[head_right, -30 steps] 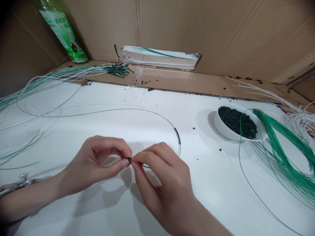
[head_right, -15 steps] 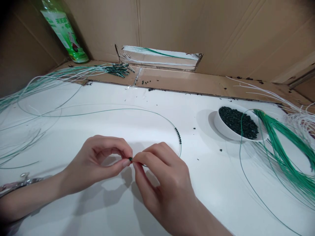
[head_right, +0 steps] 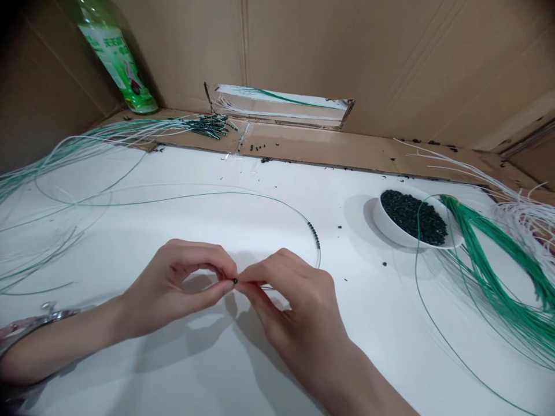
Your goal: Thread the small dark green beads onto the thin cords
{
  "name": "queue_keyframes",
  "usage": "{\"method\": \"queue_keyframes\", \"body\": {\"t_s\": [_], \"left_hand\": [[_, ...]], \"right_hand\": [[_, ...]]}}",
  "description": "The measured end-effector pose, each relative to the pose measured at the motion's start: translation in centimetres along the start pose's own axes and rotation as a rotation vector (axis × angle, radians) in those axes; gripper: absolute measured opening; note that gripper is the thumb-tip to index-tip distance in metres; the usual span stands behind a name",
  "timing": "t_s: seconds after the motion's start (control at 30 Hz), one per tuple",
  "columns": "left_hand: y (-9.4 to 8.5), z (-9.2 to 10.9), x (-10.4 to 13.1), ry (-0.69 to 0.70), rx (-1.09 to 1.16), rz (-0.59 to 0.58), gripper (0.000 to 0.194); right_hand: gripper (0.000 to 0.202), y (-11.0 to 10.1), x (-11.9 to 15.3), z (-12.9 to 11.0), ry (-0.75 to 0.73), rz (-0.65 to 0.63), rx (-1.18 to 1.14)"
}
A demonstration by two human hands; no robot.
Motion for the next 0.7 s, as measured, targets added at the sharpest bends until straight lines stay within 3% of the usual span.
{"method": "queue_keyframes", "body": {"t_s": [0.33,0.7], "left_hand": [[0.01,-0.12,-0.05,-0.004,0.021,0.036,0.008],[0.01,-0.19,-0.17,-0.006,0.013,0.036,0.007]], "right_hand": [[0.020,0.01,0.13,0.42,0.130,0.004,-0.088],[0.016,0.28,-0.19,0.38,0.115,-0.010,-0.195]]}}
Point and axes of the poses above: each hand's wrist, its own x-axis away from the middle knuckle, its own y-axis out of the palm, z = x × y, the point moved 1 cm from there along -x, towards the middle knuckle, and after that the axes turned 13 degrees about -y, right-handed, at the moved point
